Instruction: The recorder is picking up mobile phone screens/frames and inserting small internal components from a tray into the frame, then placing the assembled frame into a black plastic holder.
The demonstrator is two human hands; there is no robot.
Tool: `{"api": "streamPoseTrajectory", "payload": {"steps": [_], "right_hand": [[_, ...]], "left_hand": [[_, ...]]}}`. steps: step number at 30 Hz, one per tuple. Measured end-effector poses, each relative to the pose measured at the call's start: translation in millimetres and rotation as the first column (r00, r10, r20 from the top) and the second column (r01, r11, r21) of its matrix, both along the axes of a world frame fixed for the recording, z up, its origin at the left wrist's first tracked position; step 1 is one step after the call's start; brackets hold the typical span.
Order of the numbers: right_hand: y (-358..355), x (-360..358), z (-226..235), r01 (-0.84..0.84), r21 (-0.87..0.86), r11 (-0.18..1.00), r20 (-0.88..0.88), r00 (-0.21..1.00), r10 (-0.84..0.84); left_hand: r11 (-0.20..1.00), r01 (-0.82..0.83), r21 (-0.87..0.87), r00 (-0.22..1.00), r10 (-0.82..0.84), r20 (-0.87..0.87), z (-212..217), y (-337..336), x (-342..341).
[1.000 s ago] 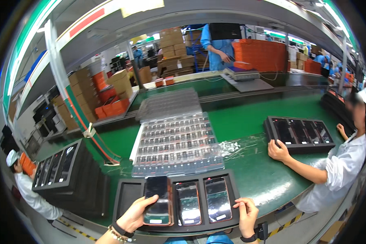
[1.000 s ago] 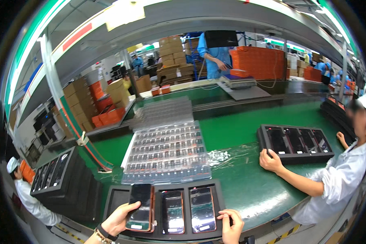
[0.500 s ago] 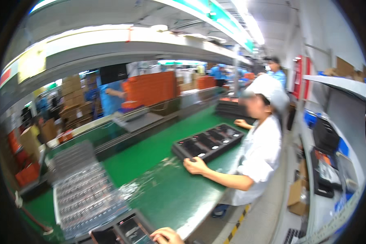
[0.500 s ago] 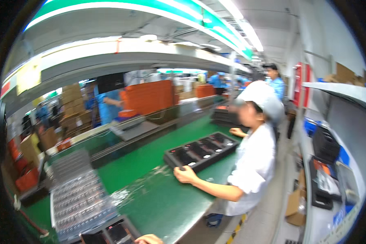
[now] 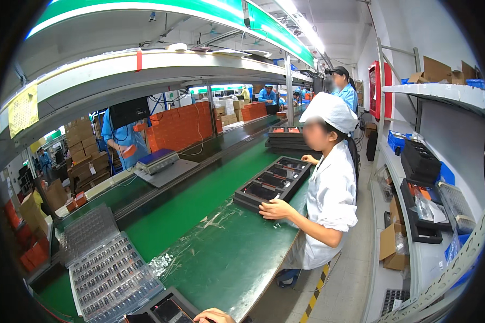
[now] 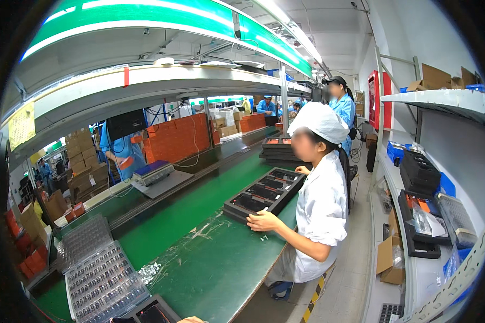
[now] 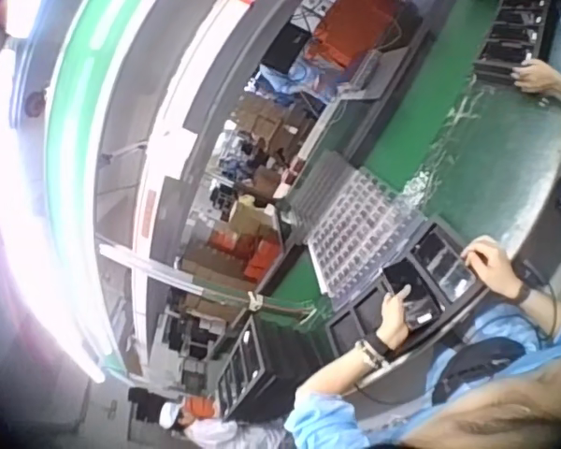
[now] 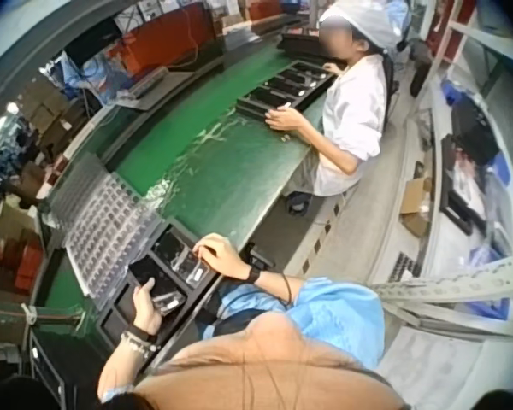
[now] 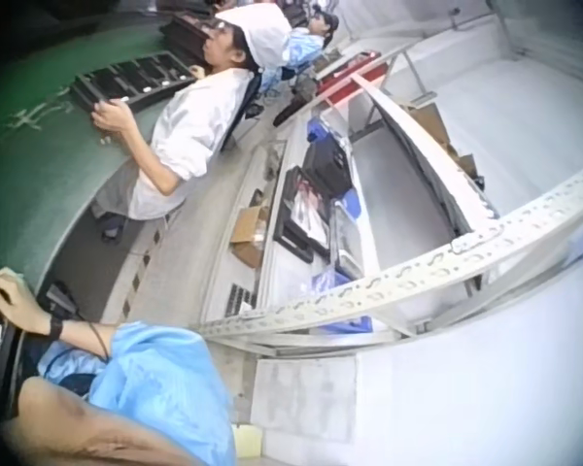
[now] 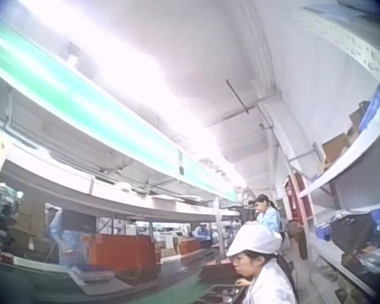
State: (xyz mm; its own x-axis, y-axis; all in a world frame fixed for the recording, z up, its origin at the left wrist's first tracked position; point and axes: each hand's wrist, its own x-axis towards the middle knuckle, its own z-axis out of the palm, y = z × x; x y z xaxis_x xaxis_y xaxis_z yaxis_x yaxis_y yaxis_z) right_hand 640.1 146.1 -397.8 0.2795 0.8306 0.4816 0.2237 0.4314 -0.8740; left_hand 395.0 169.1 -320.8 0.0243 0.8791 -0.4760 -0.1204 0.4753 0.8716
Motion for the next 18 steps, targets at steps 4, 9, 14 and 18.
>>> {"api": "streamPoseTrajectory", "payload": {"steps": [4,9,14,18], "right_hand": [[-0.9,-1.8,-2.9,-0.006,0.015,1.0,0.032,0.999,0.006],[-2.9,-0.3,1.1,0.025,0.007,1.0,0.05,0.998,-0.026],[-2.0,-7.4,-1.4,0.115,0.161,0.98,0.175,0.974,-0.143],[-18.0,-9.5,19.2,0.088,0.134,0.987,0.52,0.842,-0.146]], "left_hand": [[1.0,-0.002,-0.01,0.999,0.002,0.047,-5.9,0.3,-12.9],[0.998,0.031,0.056,0.989,-0.039,0.146,18.8,-8.6,-2.2],[0.976,0.188,-0.107,0.942,-0.149,0.301,-5.5,-1.8,-14.9],[0.995,0.1,-0.022,0.988,-0.096,0.122,-13.4,-6.7,5.0]]}}
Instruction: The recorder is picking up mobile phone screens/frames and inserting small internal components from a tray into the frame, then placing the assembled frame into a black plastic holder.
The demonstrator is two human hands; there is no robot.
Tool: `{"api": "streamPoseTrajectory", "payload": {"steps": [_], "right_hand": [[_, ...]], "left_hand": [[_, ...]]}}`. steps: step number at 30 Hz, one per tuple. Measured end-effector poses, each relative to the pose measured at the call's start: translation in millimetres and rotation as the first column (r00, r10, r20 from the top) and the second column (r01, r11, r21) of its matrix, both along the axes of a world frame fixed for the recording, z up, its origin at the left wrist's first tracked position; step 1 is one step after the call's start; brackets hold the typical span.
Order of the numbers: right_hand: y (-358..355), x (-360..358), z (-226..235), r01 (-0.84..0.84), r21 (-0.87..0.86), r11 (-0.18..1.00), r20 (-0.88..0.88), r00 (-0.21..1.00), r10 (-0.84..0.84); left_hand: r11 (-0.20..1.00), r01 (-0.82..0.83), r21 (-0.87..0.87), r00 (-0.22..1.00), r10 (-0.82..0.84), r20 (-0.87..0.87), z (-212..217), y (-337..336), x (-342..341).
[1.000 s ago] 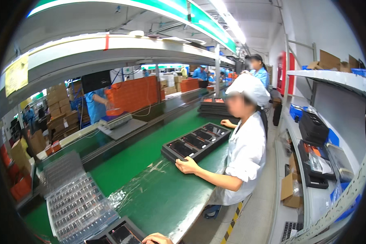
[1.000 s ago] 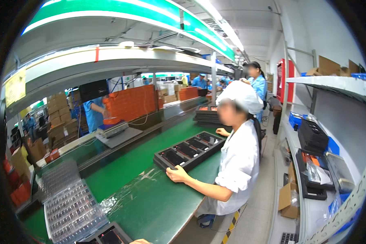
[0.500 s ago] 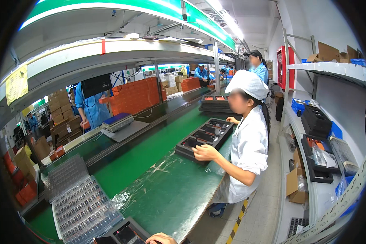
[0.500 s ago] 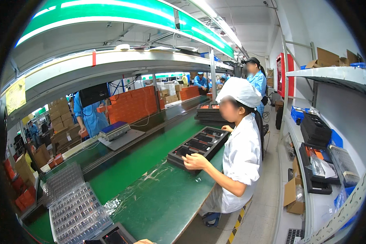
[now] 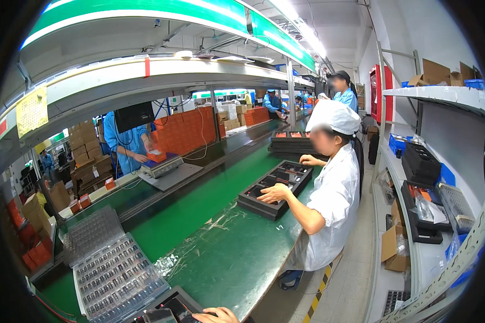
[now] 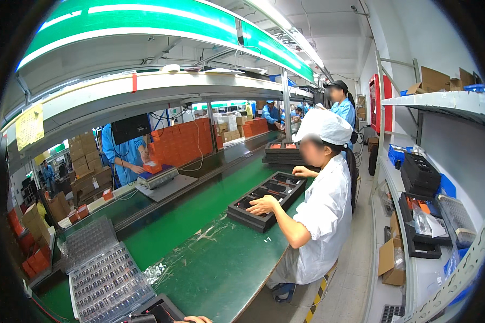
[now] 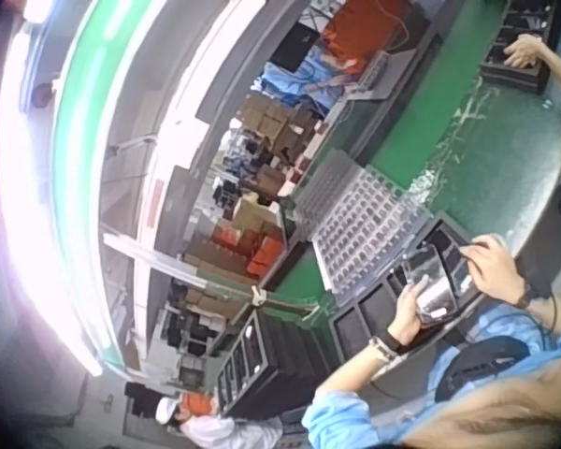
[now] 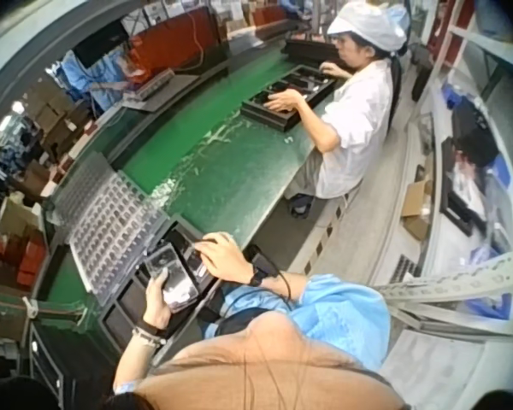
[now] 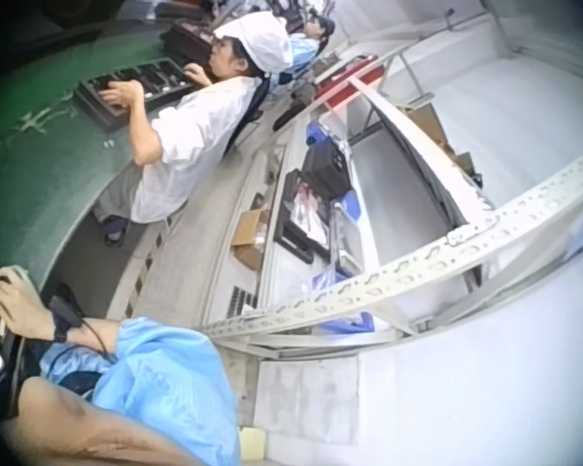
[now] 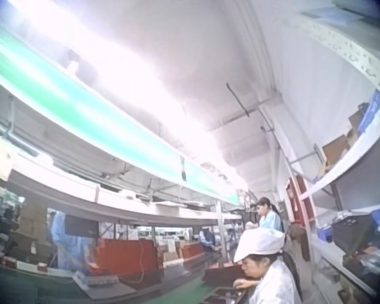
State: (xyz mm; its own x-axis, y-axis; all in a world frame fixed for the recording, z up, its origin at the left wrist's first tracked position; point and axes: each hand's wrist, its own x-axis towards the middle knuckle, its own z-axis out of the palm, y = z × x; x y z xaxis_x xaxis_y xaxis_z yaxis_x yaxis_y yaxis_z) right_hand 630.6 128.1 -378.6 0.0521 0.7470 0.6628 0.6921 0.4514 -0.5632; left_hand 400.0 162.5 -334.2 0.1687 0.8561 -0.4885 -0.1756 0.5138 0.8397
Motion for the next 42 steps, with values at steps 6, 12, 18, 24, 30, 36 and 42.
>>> {"api": "streamPoseTrajectory", "payload": {"steps": [6,12,18,24,30,36,42], "right_hand": [[-3.3,-17.7,9.9,-0.036,-0.168,0.985,0.327,0.941,0.091],[29.4,-6.9,-14.8,-0.306,-0.359,0.882,-0.093,0.952,0.292],[27.7,-27.2,9.0,-0.513,-0.432,0.742,-0.445,0.837,0.319],[47.8,-26.2,-30.8,-0.498,-0.378,0.78,-0.591,0.779,0.21],[7.4,-44.4,18.4,-0.582,-0.136,0.802,-0.833,0.505,0.226],[1.3,-85.8,18.7,-0.688,-0.085,0.72,-0.923,0.327,0.203],[9.7,-97.9,-14.0,-0.609,-0.096,0.787,-0.816,0.501,0.288]], "left_hand": [[0.999,-0.039,-0.016,0.997,0.04,0.069,3.0,-6.1,-2.8],[1.0,-0.005,0.01,0.995,0.004,0.097,-4.0,-7.1,-10.2],[0.998,-0.039,0.051,0.978,0.027,0.207,-11.5,-10.6,-21.2],[0.984,-0.052,0.169,0.969,0.009,0.246,-23.3,-8.8,-12.5],[0.97,-0.124,0.211,0.965,0.068,0.253,-33.3,-13.5,-14.9],[0.995,-0.08,0.067,0.945,0.054,0.323,-73.1,10.6,-33.8],[0.966,-0.149,0.213,0.96,0.089,0.267,-50.7,-9.5,-19.0]]}}
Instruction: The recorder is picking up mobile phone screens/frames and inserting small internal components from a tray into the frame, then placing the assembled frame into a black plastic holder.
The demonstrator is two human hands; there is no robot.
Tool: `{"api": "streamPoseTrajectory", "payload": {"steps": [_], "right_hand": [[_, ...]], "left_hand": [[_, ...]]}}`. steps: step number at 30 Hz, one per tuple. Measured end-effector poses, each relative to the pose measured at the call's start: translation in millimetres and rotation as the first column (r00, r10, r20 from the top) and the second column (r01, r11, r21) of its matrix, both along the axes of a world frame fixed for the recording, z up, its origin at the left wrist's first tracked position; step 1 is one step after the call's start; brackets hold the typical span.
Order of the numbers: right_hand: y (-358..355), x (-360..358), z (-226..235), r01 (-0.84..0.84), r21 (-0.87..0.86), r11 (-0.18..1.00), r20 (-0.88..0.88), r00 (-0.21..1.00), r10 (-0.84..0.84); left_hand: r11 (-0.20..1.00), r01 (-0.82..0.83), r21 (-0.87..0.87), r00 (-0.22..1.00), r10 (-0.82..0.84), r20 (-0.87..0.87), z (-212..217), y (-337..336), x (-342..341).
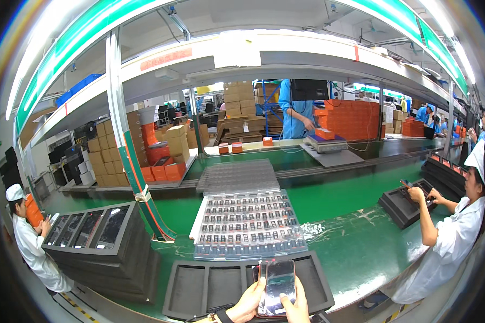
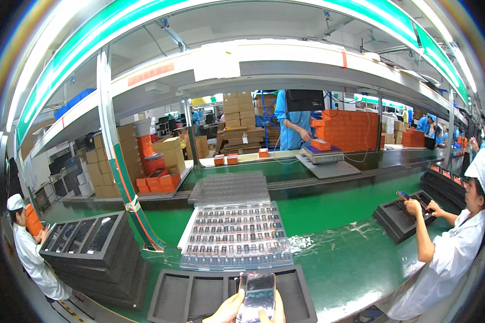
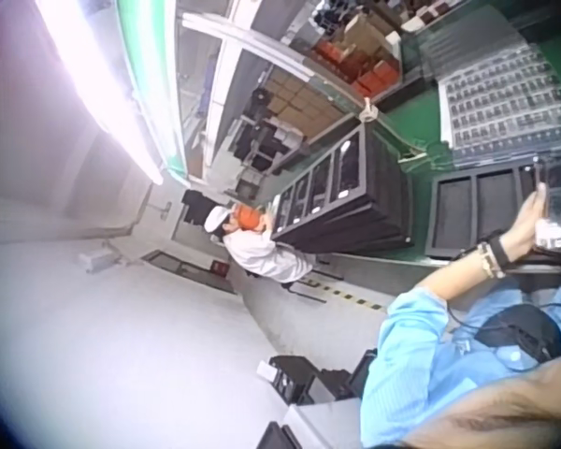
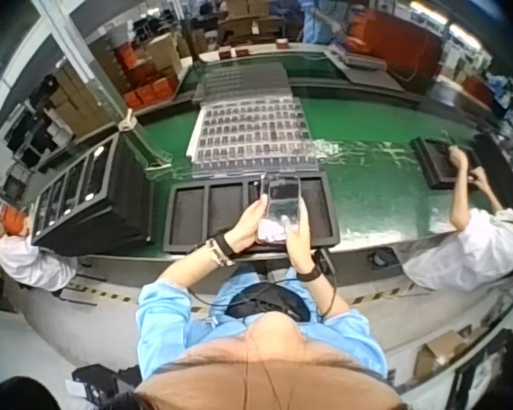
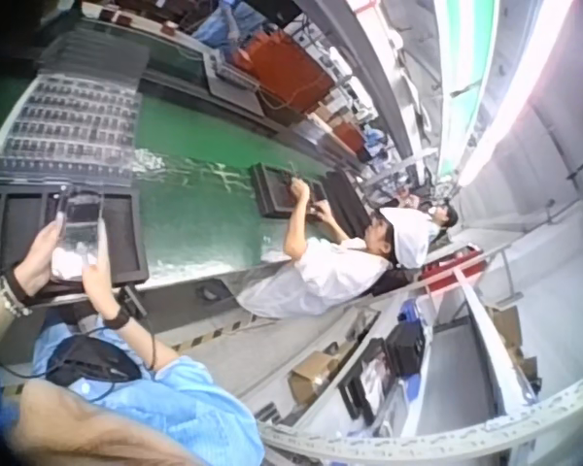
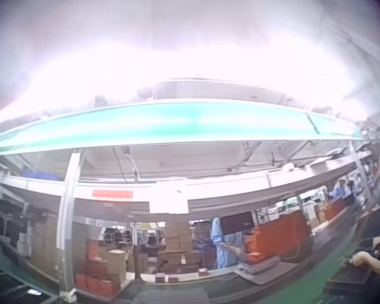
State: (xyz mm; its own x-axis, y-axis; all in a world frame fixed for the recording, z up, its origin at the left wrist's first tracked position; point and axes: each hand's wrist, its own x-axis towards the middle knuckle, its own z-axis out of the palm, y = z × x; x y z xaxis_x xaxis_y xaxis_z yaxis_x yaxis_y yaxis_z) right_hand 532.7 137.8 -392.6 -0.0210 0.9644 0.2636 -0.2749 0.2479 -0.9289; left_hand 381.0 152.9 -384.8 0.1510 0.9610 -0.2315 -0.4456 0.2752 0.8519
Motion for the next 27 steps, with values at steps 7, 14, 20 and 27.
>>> {"api": "streamPoseTrajectory", "payload": {"steps": [7,14,20,27], "right_hand": [[-7.5,1.8,-1.5,0.11,0.094,0.99,0.337,0.932,-0.135],[-3.9,20.9,14.9,-0.15,-0.023,0.988,0.069,0.986,0.151],[49.4,36.9,18.3,-0.106,-0.027,0.994,0.154,0.982,0.109],[57.3,-15.8,3.1,-0.172,-0.09,0.981,0.177,0.966,0.186]], "left_hand": [[0.999,0.018,-0.036,1.0,-0.017,0.011,17.3,-1.7,2.4],[0.969,0.091,0.229,0.961,-0.025,-0.276,59.7,-6.6,-17.6],[0.732,0.657,0.179,-0.083,0.306,-0.948,129.1,9.5,-56.1],[0.487,0.873,-0.031,-0.239,0.371,-0.898,93.9,16.6,-52.9]]}}
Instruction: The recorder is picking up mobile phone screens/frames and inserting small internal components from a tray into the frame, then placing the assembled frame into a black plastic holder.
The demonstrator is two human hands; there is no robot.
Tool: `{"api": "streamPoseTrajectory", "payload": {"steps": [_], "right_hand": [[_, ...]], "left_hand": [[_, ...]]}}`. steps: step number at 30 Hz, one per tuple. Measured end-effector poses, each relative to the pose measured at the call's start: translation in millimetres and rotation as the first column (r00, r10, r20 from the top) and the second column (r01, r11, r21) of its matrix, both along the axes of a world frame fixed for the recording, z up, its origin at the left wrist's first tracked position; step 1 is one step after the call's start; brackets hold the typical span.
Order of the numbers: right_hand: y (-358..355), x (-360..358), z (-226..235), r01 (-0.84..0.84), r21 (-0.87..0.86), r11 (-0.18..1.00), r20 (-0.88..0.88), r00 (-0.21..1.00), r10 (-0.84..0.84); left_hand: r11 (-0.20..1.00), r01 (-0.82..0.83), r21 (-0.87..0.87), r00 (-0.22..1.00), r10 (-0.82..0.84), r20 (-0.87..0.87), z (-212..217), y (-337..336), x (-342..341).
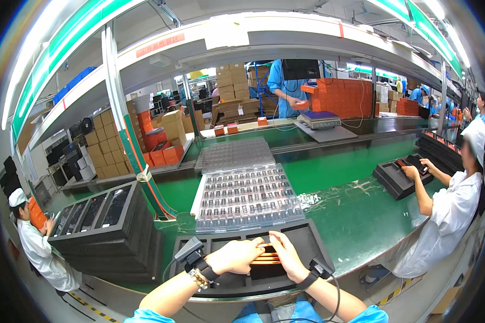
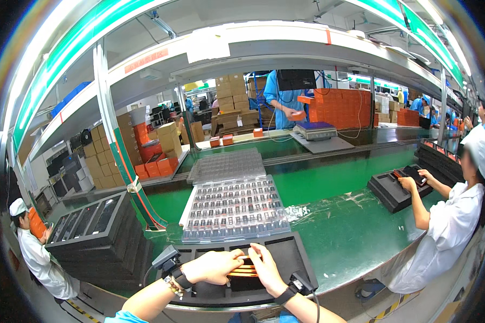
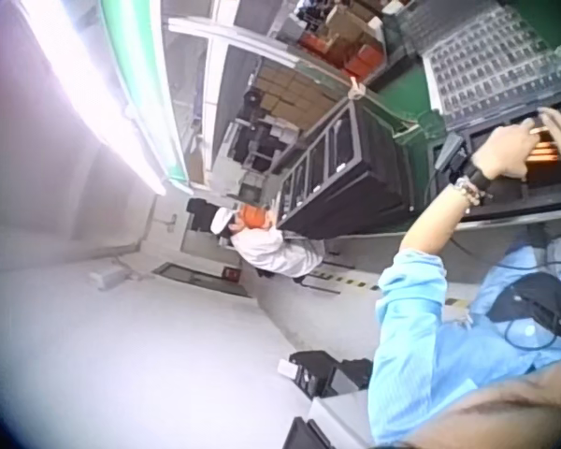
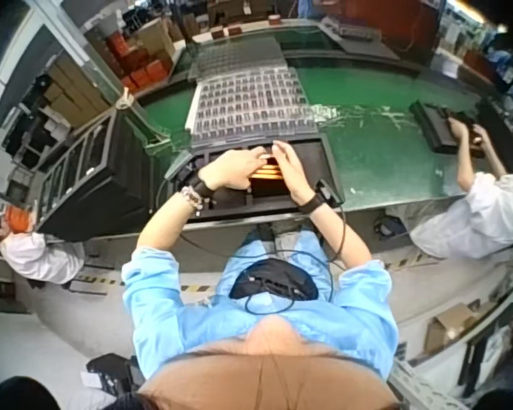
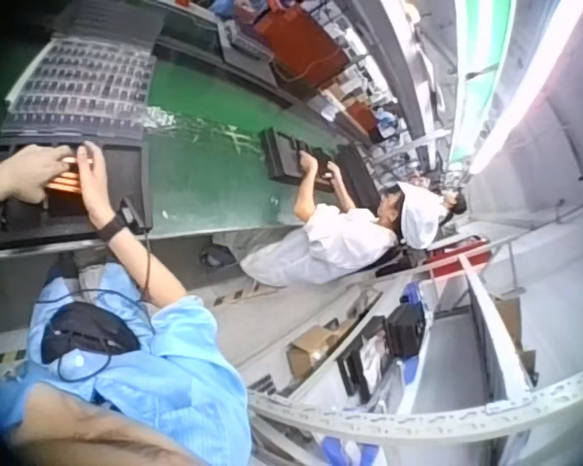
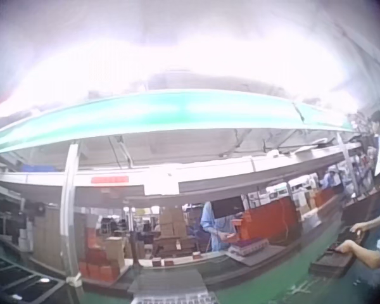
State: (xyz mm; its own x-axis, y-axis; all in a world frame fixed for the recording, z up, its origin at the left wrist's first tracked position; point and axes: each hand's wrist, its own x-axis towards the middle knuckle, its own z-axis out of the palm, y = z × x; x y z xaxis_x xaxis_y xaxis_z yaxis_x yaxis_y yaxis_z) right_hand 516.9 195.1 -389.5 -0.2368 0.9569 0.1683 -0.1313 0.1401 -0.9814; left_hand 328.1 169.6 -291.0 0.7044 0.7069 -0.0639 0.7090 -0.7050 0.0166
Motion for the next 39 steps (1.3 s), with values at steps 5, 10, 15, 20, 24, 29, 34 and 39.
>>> {"api": "streamPoseTrajectory", "payload": {"steps": [5,10,15,20,24,29,34,39], "right_hand": [[-9.5,-6.4,3.0,0.103,-0.012,0.995,-0.145,0.984,-0.104],[-11.5,-12.3,5.2,0.075,-0.132,0.988,-0.262,0.959,-0.108],[-26.2,-13.0,21.6,0.167,-0.063,0.984,-0.114,0.978,-0.173],[-18.2,10.0,19.3,-0.044,-0.106,0.993,-0.105,0.994,0.033],[18.9,31.1,58.8,-0.033,0.034,0.999,0.108,0.994,0.03],[79.3,31.7,92.2,-0.036,0.384,0.923,0.402,0.906,-0.132],[123.4,-1.3,91.9,-0.574,0.6,0.557,0.775,0.591,-0.225],[195.6,-50.7,76.1,-0.71,0.564,0.422,0.825,0.506,-0.252]], "left_hand": [[0.998,-0.051,0.024,0.969,0.044,0.244,21.1,-21.6,-13.9],[0.969,-0.246,-0.024,0.807,0.219,0.549,2.4,-17.4,-33.9],[0.953,-0.284,0.107,0.933,0.249,0.261,-8.5,-5.8,-31.1],[0.993,-0.076,0.092,0.995,0.07,0.068,2.6,8.1,-9.1],[1.0,-0.03,-0.008,0.999,0.03,0.026,5.4,19.5,-10.8],[0.999,0.016,-0.039,0.984,-0.009,0.178,-3.3,27.3,-20.5],[1.0,-0.02,0.008,0.974,0.018,0.225,-6.7,21.1,-24.6],[1.0,0.018,0.011,0.955,-0.02,0.296,-8.3,24.4,-30.0]]}}
